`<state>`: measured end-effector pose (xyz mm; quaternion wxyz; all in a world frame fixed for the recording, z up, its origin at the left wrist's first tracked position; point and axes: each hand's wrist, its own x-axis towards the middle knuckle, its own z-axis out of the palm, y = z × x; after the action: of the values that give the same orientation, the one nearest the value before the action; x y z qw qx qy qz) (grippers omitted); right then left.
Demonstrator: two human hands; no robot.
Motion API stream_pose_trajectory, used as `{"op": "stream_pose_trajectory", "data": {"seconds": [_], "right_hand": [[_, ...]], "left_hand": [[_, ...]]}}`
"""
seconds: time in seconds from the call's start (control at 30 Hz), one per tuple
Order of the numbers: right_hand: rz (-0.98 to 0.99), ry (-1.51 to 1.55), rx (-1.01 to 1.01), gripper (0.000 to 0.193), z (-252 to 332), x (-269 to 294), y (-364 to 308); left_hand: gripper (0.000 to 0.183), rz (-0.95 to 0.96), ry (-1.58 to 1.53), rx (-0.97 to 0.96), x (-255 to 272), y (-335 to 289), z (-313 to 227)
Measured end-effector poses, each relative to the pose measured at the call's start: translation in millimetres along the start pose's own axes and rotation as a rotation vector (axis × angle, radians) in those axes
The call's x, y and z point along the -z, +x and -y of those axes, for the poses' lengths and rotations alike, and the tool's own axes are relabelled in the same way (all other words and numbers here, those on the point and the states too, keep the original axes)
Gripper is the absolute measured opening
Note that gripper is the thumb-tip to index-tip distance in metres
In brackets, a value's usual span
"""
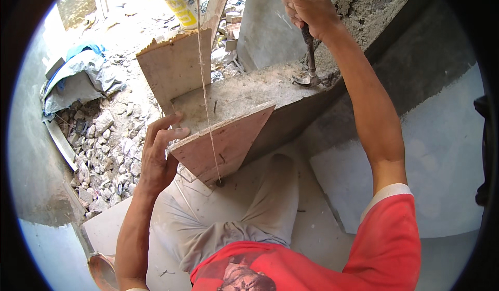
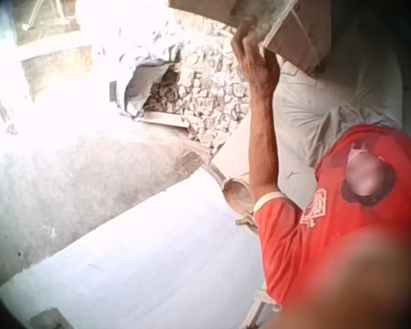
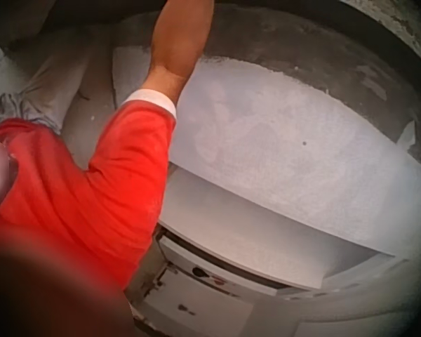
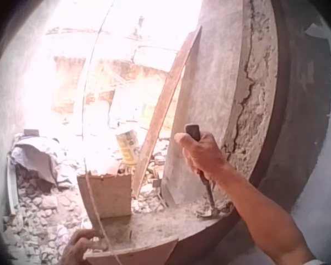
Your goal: The person measures a wooden board against a concrete stair structure using a tape measure and a plumb line. They then use a hammer to drive nails into the board to secure it in place.
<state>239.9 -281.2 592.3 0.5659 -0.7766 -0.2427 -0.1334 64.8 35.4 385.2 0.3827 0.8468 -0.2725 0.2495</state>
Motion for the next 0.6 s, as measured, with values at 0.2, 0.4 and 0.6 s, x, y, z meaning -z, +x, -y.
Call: {"op": "stream_pose_trajectory", "data": {"seconds": [0.2,0.4,0.6], "right_hand": [[-0.025,0.149,0.063,0.044,10.9,9.7,-12.6],[0.021,-0.027,0.105,0.042,11.8,-3.2,-16.7],[-0.145,0.097,0.117,0.048,19.4,5.6,-22.6]], "left_hand": [[0.048,0.025,-0.007,0.053,1.3,0.5,-0.5],[0.049,0.009,0.013,0.017,-0.5,-1.1,-0.4],[0.049,0.022,0.029,0.025,2.6,-0.9,0.1]]}}
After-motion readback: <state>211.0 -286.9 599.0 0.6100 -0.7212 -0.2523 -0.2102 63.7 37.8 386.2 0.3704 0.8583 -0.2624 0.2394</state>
